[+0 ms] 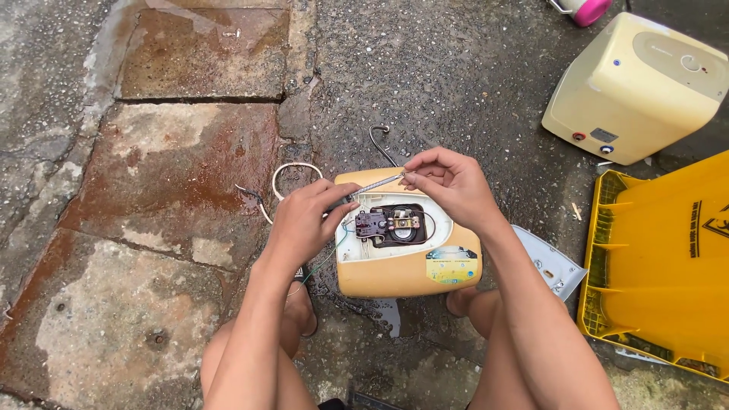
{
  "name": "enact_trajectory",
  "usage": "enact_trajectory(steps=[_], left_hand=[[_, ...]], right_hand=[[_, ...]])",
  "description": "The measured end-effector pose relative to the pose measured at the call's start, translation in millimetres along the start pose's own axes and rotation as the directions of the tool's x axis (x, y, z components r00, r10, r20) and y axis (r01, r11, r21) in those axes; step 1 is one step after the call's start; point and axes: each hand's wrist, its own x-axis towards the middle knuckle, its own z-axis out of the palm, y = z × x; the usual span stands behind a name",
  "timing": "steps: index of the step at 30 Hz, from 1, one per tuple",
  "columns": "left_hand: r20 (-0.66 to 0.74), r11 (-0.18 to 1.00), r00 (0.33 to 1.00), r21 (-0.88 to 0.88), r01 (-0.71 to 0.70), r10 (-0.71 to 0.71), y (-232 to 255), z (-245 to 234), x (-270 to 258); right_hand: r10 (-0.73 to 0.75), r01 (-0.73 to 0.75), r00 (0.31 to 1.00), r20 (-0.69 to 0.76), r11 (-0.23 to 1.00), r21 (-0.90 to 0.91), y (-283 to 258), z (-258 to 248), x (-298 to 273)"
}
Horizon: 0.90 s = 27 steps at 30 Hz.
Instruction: Disassembling and inspecting the internal components of a small water heater using a screwdriver and manual manipulation of wires.
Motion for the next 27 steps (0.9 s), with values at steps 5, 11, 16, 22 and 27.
enact_trajectory(steps=[5,11,16,22,27], left_hand=[[-0.071,0.982,0.989,0.148,-0.116,0.127,-7,10,3],[-0.171,0.946,0.959,0.275,-0.172,0.225,-8,18,3],[-0.142,0.973,0.967,0.124,-0.194,0.211,15,19,8],[0.061,0.987,0.992,-0.124,-0.106,0.114,54,37,25],[0.150,0.928,0.989,-0.369,0.059,-0.003,78,66,44]], right_hand=[[0.060,-0.060,0.998,0.001,0.998,0.003,0,-6,0],[0.102,-0.099,0.994,-0.028,0.992,0.072,3,-6,-1],[0.122,-0.097,0.985,-0.122,0.976,0.194,2,-9,-5],[0.176,-0.071,0.958,-0.225,0.908,0.412,15,-17,-13],[0.121,0.051,0.951,-0.284,0.845,0.532,22,-16,-16]])
